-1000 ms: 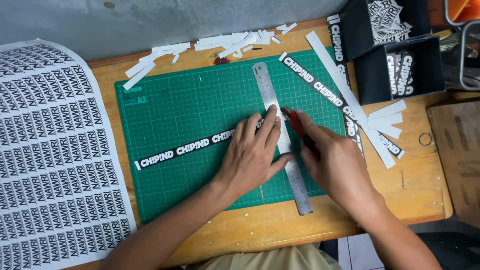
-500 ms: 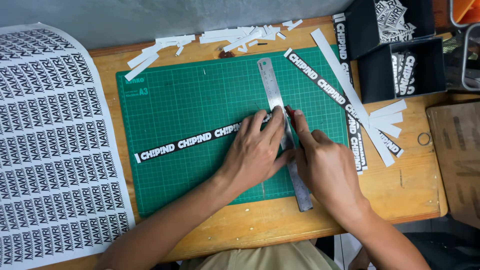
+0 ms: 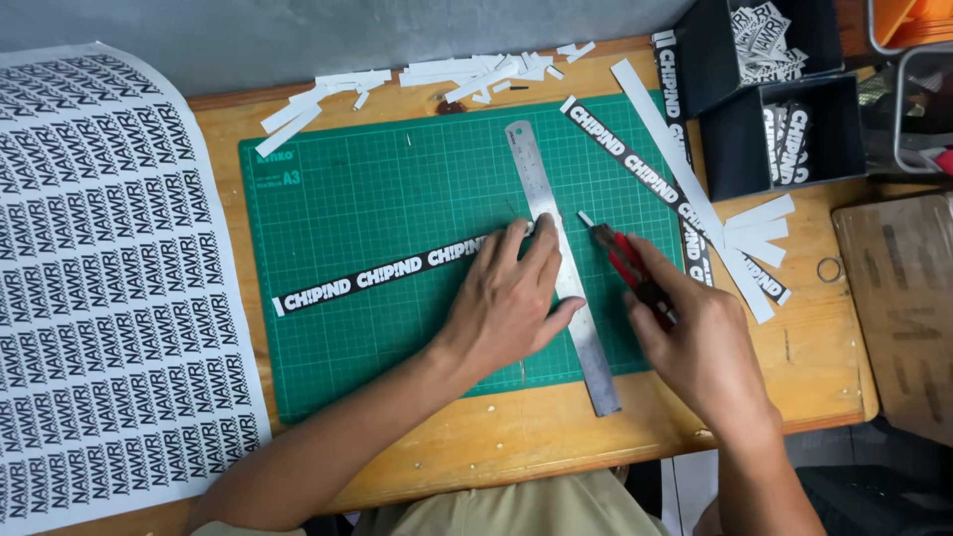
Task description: The person uses a red utility knife and a metal ruler to cut individual stickers from a long strip on a green cutting mat. They repeatedly align the ruler and slice along the edges to separate the stickers, then move the cut pieces aside.
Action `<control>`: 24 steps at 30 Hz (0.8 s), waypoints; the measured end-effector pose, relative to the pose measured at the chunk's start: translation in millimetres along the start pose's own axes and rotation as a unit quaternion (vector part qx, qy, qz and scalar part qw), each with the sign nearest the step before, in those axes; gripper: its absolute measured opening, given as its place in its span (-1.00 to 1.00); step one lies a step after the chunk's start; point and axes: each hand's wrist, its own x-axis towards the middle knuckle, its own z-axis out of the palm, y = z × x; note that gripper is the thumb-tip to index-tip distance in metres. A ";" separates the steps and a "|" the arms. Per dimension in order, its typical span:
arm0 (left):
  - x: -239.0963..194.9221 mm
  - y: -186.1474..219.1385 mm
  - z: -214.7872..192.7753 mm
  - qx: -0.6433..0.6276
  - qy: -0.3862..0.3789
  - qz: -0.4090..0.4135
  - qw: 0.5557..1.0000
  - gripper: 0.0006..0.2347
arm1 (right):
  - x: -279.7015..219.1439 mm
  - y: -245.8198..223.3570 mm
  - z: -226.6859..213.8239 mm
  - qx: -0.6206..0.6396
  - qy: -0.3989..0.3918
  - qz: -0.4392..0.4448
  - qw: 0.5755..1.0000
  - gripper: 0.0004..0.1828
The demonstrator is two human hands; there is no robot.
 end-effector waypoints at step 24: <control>0.5 -10.5 6.4 -0.125 0.081 -0.042 0.988 -0.63 | 146.2 -4.9 -7.9 0.042 0.048 -0.272 0.960 -0.38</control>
